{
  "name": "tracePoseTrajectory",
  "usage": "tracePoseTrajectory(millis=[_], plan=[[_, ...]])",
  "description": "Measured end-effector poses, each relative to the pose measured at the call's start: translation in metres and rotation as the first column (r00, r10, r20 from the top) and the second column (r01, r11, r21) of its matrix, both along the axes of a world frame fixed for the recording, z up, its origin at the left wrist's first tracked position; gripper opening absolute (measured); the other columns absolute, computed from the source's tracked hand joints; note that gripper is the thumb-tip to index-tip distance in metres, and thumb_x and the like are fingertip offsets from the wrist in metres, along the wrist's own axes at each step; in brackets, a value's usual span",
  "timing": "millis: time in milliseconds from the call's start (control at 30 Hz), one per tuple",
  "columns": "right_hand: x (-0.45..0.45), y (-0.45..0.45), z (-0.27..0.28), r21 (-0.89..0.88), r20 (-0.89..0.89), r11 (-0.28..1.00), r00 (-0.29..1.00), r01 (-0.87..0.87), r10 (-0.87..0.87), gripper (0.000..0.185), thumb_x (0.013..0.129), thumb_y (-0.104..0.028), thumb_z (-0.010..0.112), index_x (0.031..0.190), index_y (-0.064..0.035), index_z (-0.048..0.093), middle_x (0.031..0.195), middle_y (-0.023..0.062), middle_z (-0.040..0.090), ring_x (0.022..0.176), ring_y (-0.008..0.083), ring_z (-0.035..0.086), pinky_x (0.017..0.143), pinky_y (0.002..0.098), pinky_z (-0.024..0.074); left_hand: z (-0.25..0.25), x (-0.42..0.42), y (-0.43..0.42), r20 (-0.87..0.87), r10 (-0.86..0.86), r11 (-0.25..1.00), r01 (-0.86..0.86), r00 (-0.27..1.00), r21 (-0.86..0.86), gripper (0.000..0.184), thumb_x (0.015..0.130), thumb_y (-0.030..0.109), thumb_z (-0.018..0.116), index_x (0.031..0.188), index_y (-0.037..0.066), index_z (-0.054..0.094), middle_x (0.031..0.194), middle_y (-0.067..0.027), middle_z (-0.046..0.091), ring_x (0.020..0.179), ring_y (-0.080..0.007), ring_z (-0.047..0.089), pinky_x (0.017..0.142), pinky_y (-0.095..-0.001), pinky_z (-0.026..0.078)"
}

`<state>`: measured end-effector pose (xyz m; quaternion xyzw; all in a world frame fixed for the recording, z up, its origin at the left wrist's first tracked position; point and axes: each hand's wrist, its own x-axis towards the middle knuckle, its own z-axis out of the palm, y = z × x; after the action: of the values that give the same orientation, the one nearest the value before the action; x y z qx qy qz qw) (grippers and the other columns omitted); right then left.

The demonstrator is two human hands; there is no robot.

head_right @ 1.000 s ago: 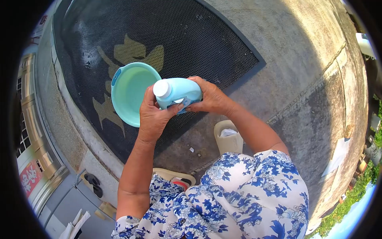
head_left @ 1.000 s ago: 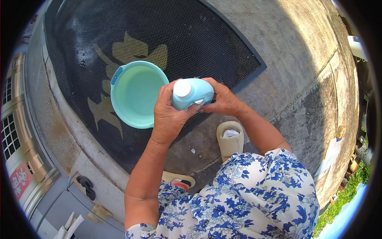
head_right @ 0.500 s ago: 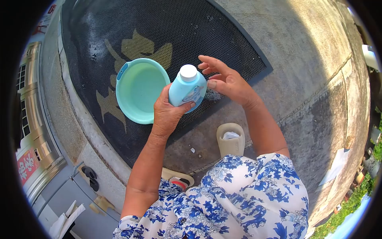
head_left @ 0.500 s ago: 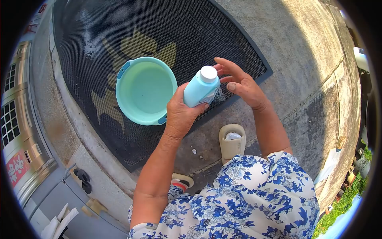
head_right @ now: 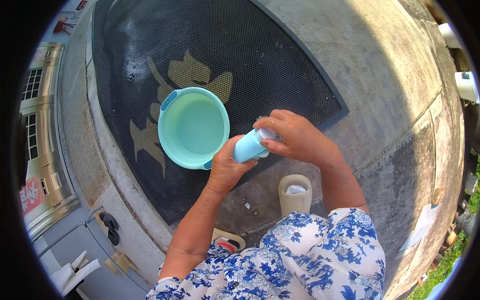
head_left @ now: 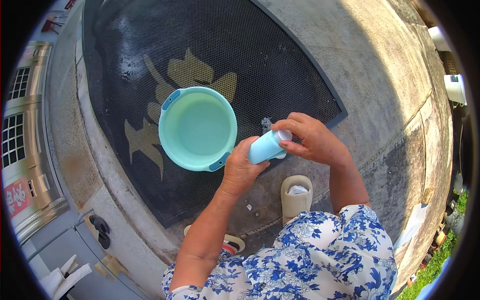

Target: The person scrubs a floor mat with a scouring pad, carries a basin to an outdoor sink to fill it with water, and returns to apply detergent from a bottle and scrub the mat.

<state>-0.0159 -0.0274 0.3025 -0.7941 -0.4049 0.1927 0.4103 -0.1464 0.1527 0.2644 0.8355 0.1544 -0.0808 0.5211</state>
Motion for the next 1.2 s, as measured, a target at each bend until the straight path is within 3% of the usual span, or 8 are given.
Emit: tracePoseTrajectory(millis=[267, 400, 467, 633, 833, 933, 1000, 1200], plan=[[0.009, -0.006, 0.011, 0.048, -0.013, 0.978, 0.978, -0.205, 0.206, 0.040, 0.066, 0.000, 0.068, 0.105, -0.0124, 0.065, 0.097, 0.0086, 0.059, 0.091, 0.0277, 0.057, 0.077, 0.0385, 0.0494, 0.015, 0.004, 0.008, -0.071, -0.084, 0.986, 0.072, 0.994, -0.152, 0.060, 0.064, 0.002, 0.081, 0.119, 0.006, 0.059, 0.110, -0.0059, 0.064, 0.101, -0.0173, 0.061, 0.090, -0.0328, 0.050], [-0.001, 0.001, 0.022, 0.144, 0.038, 0.985, 0.995, -0.099, 0.095, 0.044, 0.072, -0.015, 0.075, 0.114, -0.0110, 0.062, 0.107, 0.0104, 0.064, 0.097, 0.0287, 0.060, 0.076, 0.0379, 0.0502, 0.012, 0.000, 0.005, -0.038, -0.051, 0.990, 0.046, 0.998, -0.132, 0.062, 0.063, 0.002, 0.082, 0.120, 0.006, 0.058, 0.110, -0.0061, 0.065, 0.101, -0.0189, 0.062, 0.089, -0.0336, 0.050], [0.000, -0.002, 0.024, -0.203, -0.045, 0.971, 0.989, 0.129, -0.141, 0.045, 0.072, -0.024, 0.078, 0.113, -0.0086, 0.064, 0.093, 0.0105, 0.067, 0.082, 0.0242, 0.066, 0.068, 0.0345, 0.0524, 0.010, 0.004, -0.001, 0.048, -0.071, 0.996, 0.069, 0.996, 0.051, 0.062, 0.062, 0.002, 0.082, 0.119, 0.007, 0.058, 0.110, -0.0079, 0.064, 0.101, -0.0220, 0.063, 0.089, -0.0340, 0.050], [-0.002, -0.006, 0.008, -0.228, -0.107, 0.968, 0.986, 0.105, -0.132, 0.037, 0.077, -0.028, 0.075, 0.108, -0.0091, 0.066, 0.083, 0.0092, 0.065, 0.075, 0.0216, 0.064, 0.065, 0.0331, 0.0514, 0.005, 0.009, -0.006, 0.076, -0.084, 0.983, 0.070, 0.994, 0.172, 0.060, 0.062, 0.002, 0.081, 0.117, 0.007, 0.058, 0.110, -0.0092, 0.064, 0.100, -0.0236, 0.063, 0.086, -0.0346, 0.051], [0.007, -0.020, 0.007, 0.060, 0.060, 0.995, 0.995, -0.082, 0.079, 0.044, 0.072, 0.004, 0.071, 0.111, -0.0172, 0.067, 0.107, 0.0080, 0.056, 0.093, 0.0208, 0.059, 0.077, 0.0357, 0.0516, 0.008, 0.012, -0.003, -0.099, -0.080, 0.997, 0.080, 0.992, -0.011, 0.057, 0.065, 0.000, 0.079, 0.118, 0.006, 0.058, 0.107, -0.0072, 0.065, 0.099, -0.0189, 0.063, 0.087, -0.0340, 0.052], [0.012, -0.030, 0.012, 0.161, -0.267, 0.981, 0.961, 0.113, -0.067, 0.047, 0.074, 0.004, 0.069, 0.116, -0.0170, 0.066, 0.107, 0.0063, 0.056, 0.099, 0.0188, 0.056, 0.081, 0.0324, 0.0504, 0.011, 0.013, -0.007, -0.083, -0.036, 0.999, 0.033, 0.996, -0.044, 0.057, 0.066, 0.000, 0.079, 0.118, 0.005, 0.058, 0.105, -0.0063, 0.065, 0.098, -0.0180, 0.063, 0.088, -0.0328, 0.051], [0.022, -0.044, -0.005, 0.235, -0.198, 0.908, 0.932, 0.345, -0.303, 0.043, 0.079, 0.001, 0.068, 0.119, -0.0143, 0.064, 0.104, 0.0013, 0.057, 0.083, 0.0121, 0.057, 0.071, 0.0255, 0.0503, 0.011, 0.017, -0.009, -0.093, -0.020, 0.997, 0.012, 0.995, -0.081, 0.057, 0.066, 0.000, 0.080, 0.118, 0.004, 0.058, 0.104, -0.0064, 0.065, 0.097, -0.0179, 0.062, 0.087, -0.0328, 0.050], [0.023, -0.074, -0.088, 0.011, -0.637, 0.649, 0.505, 0.761, -0.582, 0.039, 0.085, -0.011, 0.068, 0.122, -0.0061, 0.060, 0.094, 0.0008, 0.057, 0.076, 0.0080, 0.055, 0.068, 0.0229, 0.0484, 0.013, 0.039, -0.015, -0.066, -0.033, 0.998, 0.036, 0.997, 0.044, 0.056, 0.066, 0.003, 0.080, 0.117, 0.003, 0.057, 0.104, -0.0091, 0.066, 0.098, -0.0208, 0.063, 0.086, -0.0343, 0.052]])
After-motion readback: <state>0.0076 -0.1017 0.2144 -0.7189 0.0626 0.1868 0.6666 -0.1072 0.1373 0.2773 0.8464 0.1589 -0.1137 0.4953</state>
